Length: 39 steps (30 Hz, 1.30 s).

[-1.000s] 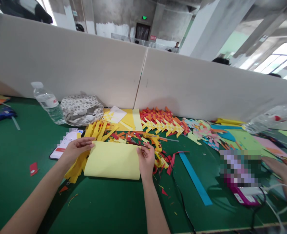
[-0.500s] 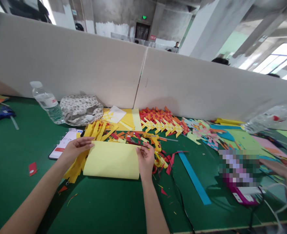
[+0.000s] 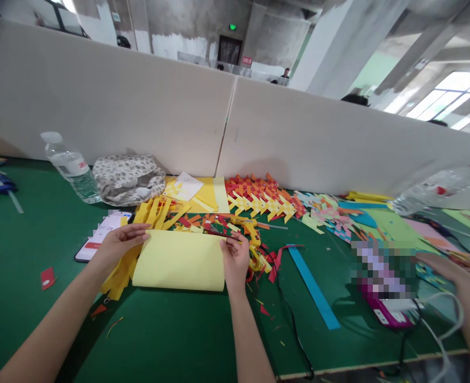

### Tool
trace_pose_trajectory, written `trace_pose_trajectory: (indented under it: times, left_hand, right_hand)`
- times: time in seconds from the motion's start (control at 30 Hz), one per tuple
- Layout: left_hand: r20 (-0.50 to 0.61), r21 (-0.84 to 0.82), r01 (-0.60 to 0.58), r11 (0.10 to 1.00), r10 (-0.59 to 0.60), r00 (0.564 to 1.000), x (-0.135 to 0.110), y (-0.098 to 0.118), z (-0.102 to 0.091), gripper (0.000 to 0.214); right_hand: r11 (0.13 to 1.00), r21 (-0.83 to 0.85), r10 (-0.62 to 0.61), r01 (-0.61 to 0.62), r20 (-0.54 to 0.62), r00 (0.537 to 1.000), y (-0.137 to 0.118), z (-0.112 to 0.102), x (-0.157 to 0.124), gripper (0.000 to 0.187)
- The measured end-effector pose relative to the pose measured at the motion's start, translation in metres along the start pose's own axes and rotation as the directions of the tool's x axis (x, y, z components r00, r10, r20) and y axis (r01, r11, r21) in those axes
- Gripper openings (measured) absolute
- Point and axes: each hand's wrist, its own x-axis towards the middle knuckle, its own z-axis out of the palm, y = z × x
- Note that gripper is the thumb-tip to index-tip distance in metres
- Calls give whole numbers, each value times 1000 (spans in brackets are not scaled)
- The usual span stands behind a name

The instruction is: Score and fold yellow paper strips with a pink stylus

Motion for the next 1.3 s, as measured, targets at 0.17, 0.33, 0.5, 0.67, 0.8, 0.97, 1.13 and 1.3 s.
trace_pose_trajectory:
  times: [0.17,0.33,0.5,0.67,0.8,0.97,1.13,1.3]
  left_hand:
    - [2,15,18,1000,-18,1000,-1,2,0,53]
    - [6,10,37,999,-37,999,-1,0,-1,53]
    - [2,-3,38,999,-38,999,0,0,0,53]
    - [3,2,22,1000,-22,1000,0,1,0,54]
    - [16,8,17,1000,-17,1000,1,0,-1,55]
    - [21,17,13,1000,-13,1000,2,-3,-2,54]
    - [18,14,4,1000,-4,1000,2,-3,-2,54]
    - [2,9,2,1000,-2,1000,2,-2,-2,53]
  right_hand:
    - [1000,12,3,-3,4,1000,-2,0,-1,47]
    - [999,31,11,-11,-2,1000,-3,1,-1,46]
    - [1000,22,12,-12,-3,1000,-3,1,-1,46]
    - [1000,16,4,-4,4,1000,0,1,-1,42]
    - [1000,16,-4,4,-4,1000,2,1,0,42]
    - [1000,20,11,-10,-18,1000,2,1,0,44]
    - [1000,13,11,-11,-21,1000,2,1,0,44]
    - [1000,0,10,-10,-29,1000,4,0,1,44]
